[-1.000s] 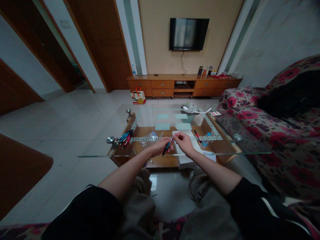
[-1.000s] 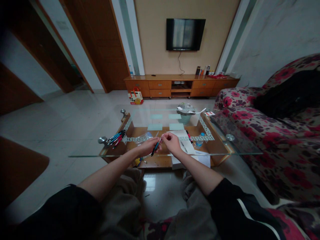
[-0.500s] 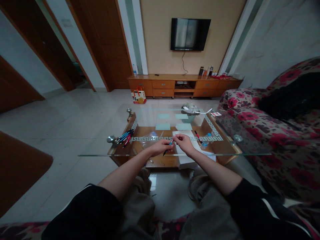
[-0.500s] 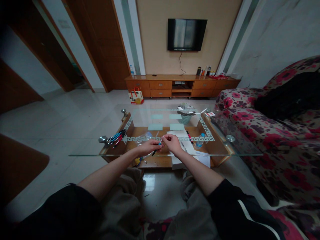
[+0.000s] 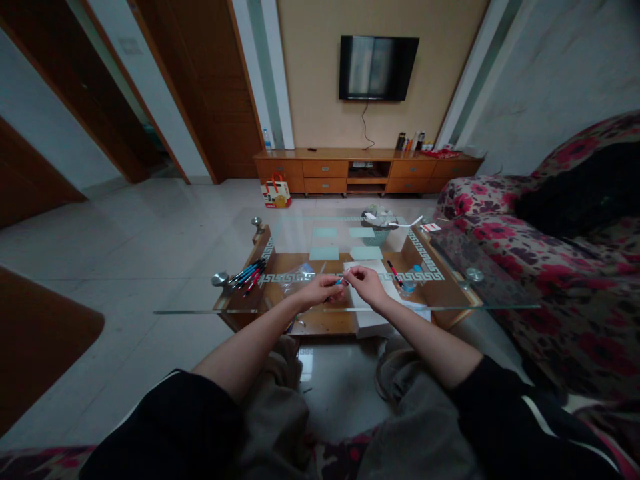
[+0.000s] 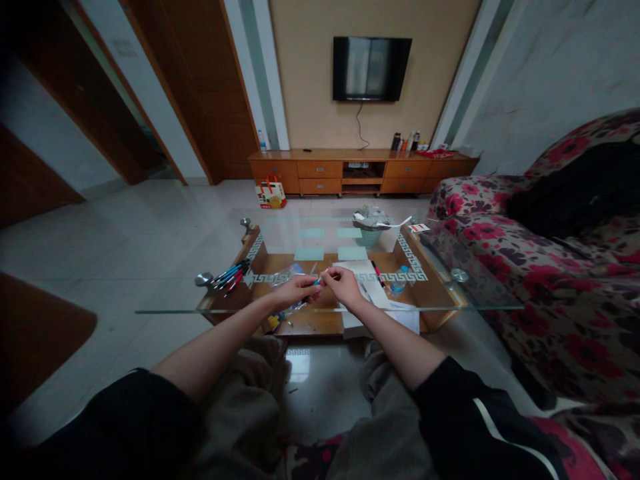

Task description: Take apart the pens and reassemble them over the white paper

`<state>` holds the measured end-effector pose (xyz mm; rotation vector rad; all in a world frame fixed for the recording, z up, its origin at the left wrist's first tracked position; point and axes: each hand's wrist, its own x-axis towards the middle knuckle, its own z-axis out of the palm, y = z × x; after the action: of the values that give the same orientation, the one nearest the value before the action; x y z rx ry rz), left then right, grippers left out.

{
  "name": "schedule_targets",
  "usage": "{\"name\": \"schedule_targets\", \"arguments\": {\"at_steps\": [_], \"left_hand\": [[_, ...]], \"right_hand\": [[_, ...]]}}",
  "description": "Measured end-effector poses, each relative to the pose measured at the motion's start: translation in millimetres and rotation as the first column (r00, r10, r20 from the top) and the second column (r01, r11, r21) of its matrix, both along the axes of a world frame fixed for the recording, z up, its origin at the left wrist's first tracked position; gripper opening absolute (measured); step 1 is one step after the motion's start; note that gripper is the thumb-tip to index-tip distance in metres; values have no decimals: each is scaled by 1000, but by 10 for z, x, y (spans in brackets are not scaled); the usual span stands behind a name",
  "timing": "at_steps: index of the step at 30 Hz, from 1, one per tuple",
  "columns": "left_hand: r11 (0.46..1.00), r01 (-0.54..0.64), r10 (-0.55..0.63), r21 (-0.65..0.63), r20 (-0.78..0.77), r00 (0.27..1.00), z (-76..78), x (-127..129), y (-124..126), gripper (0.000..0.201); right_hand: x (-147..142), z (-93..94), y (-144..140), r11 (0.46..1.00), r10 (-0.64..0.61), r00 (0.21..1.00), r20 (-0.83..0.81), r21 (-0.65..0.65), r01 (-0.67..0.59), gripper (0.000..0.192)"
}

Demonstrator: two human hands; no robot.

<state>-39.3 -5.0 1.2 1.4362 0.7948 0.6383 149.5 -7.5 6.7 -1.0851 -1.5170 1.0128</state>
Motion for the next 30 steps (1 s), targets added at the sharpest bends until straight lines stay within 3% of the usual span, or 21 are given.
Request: {"name": "schedule_targets", "arguments": {"at_steps": [13, 22, 30], "left_hand": [[979, 43, -34, -197, 49, 998, 134, -41, -81, 52], [969, 56, -26, -241, 125, 992, 63, -36, -59, 45], [969, 61, -42, -238, 85, 996, 117, -58, -75, 47]], "right_hand": [[-7, 38, -52, 997, -35, 999, 9, 69, 34, 31], [-6, 0, -50, 996, 9, 1000, -12, 90, -8, 30], [-4, 16, -58, 995, 3, 1000, 8, 96, -3, 33]]}}
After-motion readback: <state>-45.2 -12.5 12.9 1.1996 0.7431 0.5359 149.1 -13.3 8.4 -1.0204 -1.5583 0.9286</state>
